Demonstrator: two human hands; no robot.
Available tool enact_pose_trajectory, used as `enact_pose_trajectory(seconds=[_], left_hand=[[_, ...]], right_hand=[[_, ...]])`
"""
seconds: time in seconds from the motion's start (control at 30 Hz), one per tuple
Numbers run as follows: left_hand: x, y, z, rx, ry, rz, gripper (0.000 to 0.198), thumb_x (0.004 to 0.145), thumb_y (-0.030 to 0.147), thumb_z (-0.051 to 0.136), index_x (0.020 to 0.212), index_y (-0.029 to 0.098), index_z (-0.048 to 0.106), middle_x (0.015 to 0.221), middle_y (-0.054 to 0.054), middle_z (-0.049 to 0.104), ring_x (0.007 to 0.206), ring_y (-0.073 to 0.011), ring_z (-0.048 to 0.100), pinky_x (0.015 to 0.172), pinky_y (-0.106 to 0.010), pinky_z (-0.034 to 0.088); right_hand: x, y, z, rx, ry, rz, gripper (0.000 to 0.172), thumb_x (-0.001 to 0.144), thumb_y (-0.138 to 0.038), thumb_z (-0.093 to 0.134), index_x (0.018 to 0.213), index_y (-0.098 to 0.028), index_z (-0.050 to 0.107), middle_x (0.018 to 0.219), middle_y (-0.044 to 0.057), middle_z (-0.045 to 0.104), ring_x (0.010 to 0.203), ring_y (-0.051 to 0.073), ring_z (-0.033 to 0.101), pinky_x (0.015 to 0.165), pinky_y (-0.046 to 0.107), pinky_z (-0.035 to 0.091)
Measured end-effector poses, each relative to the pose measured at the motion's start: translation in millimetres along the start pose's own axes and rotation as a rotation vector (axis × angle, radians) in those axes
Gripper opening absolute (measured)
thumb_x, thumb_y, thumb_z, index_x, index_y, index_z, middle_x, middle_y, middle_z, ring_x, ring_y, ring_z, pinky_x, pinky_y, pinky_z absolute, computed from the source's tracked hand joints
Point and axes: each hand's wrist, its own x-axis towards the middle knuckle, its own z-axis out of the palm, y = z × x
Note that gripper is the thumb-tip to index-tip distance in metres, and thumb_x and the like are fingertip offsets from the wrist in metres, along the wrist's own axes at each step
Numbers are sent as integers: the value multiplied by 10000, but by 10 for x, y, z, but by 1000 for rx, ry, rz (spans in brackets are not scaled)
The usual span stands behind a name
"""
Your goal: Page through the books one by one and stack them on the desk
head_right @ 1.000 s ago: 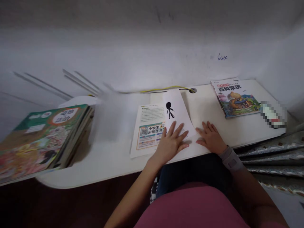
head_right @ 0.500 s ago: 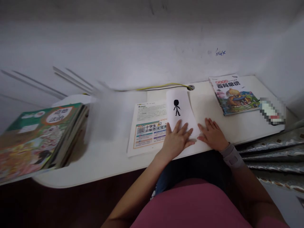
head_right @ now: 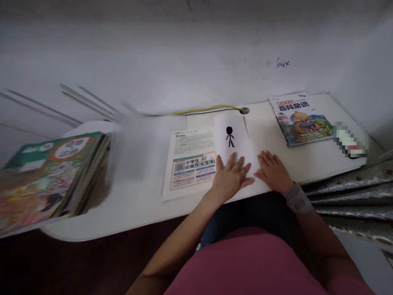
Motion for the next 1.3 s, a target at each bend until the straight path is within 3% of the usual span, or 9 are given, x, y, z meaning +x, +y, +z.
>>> enact_pose_trajectory(seconds=[0.17, 0.53, 0.67, 0.8, 0.9, 1.0, 1.13, 1.3], left_hand=[[31, 56, 10, 17, -30, 12, 606, 860, 623, 426, 1352, 273, 482, 1433, -109, 452, 1361, -388, 303, 1033, -743, 133], [-134, 253, 21, 28, -101, 2, 699, 840, 647, 437, 1400, 228, 423, 1458, -137, 407, 1329, -403, 354, 1061, -669, 196], [-104, 165, -59, -4, -150, 43, 698, 872, 638, 377, 1408, 192, 411, 1448, -137, 424, 1321, -371, 375, 1071, -603, 248], [248, -191, -244, -7, -123, 90, 587, 946, 537, 297, 1436, 218, 356, 1438, -91, 453, 1308, -288, 405, 1089, -510, 265], [726, -536, -384, 87, -20, -53, 516, 969, 451, 287, 1420, 218, 379, 1507, -108, 335, 1372, -326, 282, 1085, -537, 221], [1150, -788, -475, 115, -90, -162, 493, 945, 424, 371, 1394, 223, 413, 1483, -137, 351, 1320, -360, 339, 1026, -523, 284], [1380, -872, -508, 175, -185, -211, 391, 909, 391, 434, 1208, 202, 602, 1272, -138, 542, 1183, -335, 455, 960, -466, 319], [1407, -813, -468, 237, -217, -253, 393, 870, 399, 483, 1144, 174, 654, 1243, -151, 548, 1179, -340, 421, 939, -429, 306]], right_hand=[[-8, 9, 34, -14, 12, 1, 646, 944, -502, 328, 1440, -89, 336, 1489, 185, 340, 1395, 286, 275, 1095, 492, 273], [10, -40, 5, -72, -3, 8, 691, 926, -557, 337, 1437, -92, 348, 1487, 216, 326, 1386, 338, 275, 1091, 504, 260], [4, -41, 2, -89, 6, -5, 648, 932, -543, 338, 1431, -130, 372, 1488, 216, 324, 1380, 343, 287, 1082, 505, 272], [6, -48, -15, -96, -2, -2, 584, 933, -517, 371, 1418, -194, 404, 1493, 198, 325, 1380, 342, 289, 1072, 509, 282], [15, -61, -32, -98, -16, 8, 574, 931, -506, 387, 1410, -191, 417, 1488, 203, 332, 1377, 344, 295, 1071, 507, 285], [25, -80, -53, -103, -22, 16, 574, 928, -501, 399, 1407, -187, 423, 1483, 212, 336, 1368, 345, 314, 1070, 497, 290], [29, -96, -69, -96, -15, 17, 574, 927, -508, 396, 1404, -191, 427, 1476, 213, 348, 1368, 345, 315, 1070, 494, 290], [26, -91, -56, -67, -5, 21, 559, 932, -504, 387, 1402, -204, 428, 1490, 197, 332, 1376, 338, 300, 1073, 498, 279]])
